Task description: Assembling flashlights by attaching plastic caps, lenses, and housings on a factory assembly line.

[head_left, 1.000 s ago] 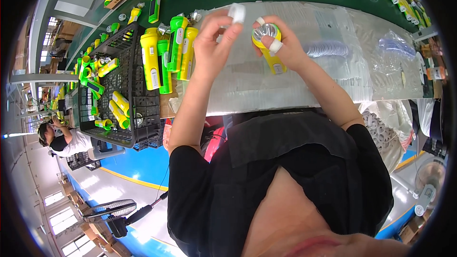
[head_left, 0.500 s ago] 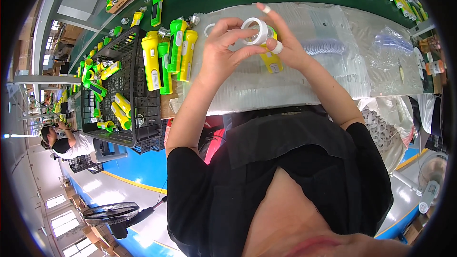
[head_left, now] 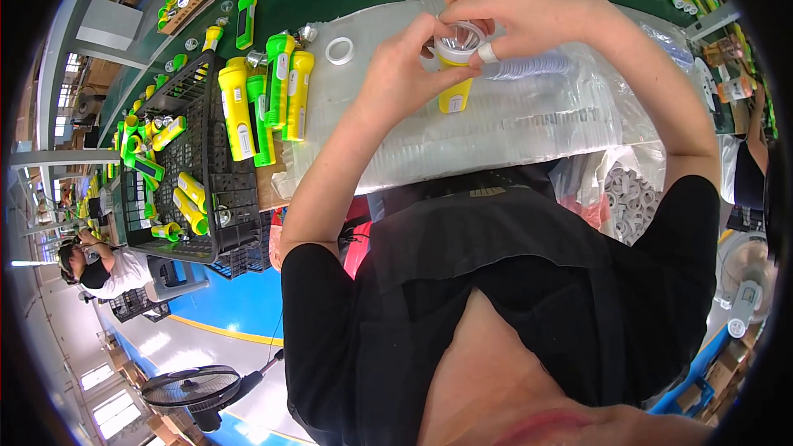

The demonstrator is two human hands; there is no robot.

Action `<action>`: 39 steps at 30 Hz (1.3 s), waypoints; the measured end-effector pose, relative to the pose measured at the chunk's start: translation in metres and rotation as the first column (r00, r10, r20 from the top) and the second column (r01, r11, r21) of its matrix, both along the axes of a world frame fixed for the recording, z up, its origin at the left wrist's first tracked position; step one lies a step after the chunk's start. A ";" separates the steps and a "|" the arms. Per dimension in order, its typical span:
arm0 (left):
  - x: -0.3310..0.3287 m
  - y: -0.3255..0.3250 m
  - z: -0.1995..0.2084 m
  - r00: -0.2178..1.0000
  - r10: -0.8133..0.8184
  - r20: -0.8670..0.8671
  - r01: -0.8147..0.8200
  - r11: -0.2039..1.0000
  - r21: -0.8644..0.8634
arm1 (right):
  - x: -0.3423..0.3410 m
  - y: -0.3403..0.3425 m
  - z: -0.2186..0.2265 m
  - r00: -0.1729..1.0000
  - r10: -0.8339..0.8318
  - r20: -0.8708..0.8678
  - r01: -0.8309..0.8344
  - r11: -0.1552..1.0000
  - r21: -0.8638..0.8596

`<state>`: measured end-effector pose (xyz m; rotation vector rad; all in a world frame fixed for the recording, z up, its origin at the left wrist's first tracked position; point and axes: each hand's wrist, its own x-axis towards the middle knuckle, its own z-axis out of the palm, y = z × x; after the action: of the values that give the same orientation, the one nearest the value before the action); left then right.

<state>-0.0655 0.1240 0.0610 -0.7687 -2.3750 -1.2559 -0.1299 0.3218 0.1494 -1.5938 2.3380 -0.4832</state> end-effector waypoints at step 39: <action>-0.009 0.023 -0.006 0.983 0.137 -0.118 -0.141 0.990 -0.027 | 0.000 0.005 -0.034 0.915 -0.357 -0.188 0.223 0.836 -0.502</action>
<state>-0.0747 0.1467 0.0548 -0.6543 -2.3190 -1.0862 -0.1302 0.3268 0.1151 -1.5716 2.8646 -1.0329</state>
